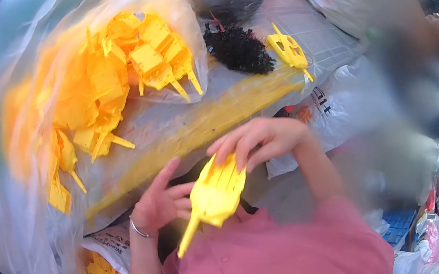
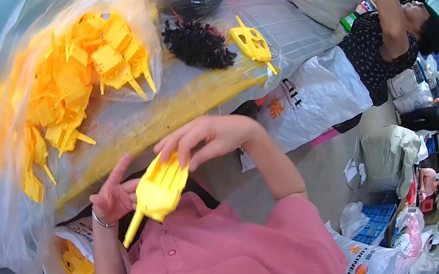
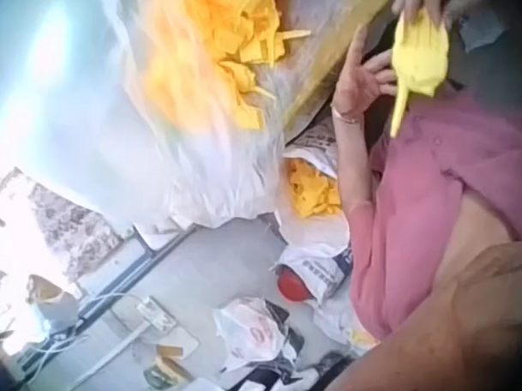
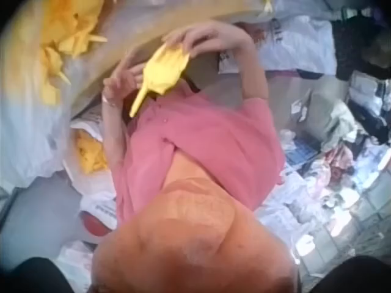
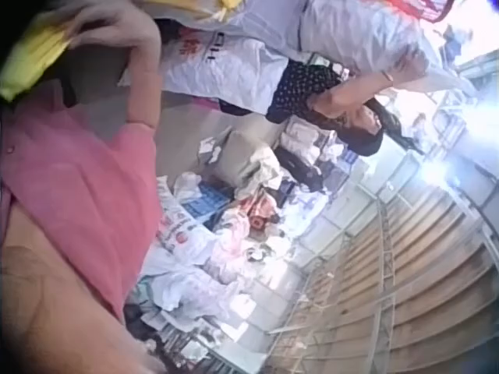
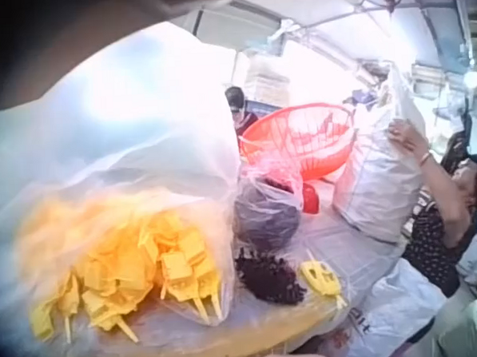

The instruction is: Assembling small black pull-cords or components into yellow plastic toy shells.

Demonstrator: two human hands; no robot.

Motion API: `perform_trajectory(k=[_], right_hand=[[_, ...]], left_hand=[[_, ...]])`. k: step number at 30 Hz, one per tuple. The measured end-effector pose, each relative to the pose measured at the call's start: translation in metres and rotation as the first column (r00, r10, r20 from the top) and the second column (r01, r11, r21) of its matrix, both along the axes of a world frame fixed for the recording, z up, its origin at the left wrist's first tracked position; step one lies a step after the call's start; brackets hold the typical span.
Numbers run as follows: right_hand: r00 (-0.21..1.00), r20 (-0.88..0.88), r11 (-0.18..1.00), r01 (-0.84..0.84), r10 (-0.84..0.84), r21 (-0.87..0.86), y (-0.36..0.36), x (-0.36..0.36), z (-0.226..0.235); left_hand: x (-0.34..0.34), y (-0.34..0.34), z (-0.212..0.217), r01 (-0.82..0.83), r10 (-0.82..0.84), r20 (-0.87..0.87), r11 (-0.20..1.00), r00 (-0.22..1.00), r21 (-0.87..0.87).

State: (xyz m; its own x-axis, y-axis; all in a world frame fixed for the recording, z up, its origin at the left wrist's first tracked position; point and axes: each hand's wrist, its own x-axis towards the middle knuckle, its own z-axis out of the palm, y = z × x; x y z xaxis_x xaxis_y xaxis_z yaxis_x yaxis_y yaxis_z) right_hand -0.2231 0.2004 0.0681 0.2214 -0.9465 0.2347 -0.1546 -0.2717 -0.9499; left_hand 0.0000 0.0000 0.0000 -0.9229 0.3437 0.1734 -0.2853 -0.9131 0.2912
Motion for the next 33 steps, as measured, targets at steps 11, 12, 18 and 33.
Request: perform_trajectory(k=[11, 12, 18, 33], right_hand=[[-0.32, -0.414, 0.08, 0.702, -0.852, -0.708, -0.032, -0.097, 0.001], [-0.315, -0.411, 0.084, 0.699, -0.855, -0.711, -0.035, -0.102, -0.001], [-0.436, -0.57, 0.256, 0.591, -0.696, -0.765, -0.04, -0.105, -0.006], [0.525, -0.023, 0.496, 0.787, -0.851, -0.368, -0.066, 0.073, -0.002]], left_hand=[[-0.006, 0.0, 0.02, -0.408, 0.516, 0.125, 0.785, 0.848, -0.466], [-0.004, -0.001, 0.02, -0.44, 0.555, 0.12, 0.757, 0.823, -0.484], [-0.001, -0.002, 0.019, -0.471, 0.606, 0.168, 0.739, 0.778, -0.482], [-0.048, 0.015, 0.048, -0.503, 0.668, 0.211, 0.698, 0.713, -0.509]])
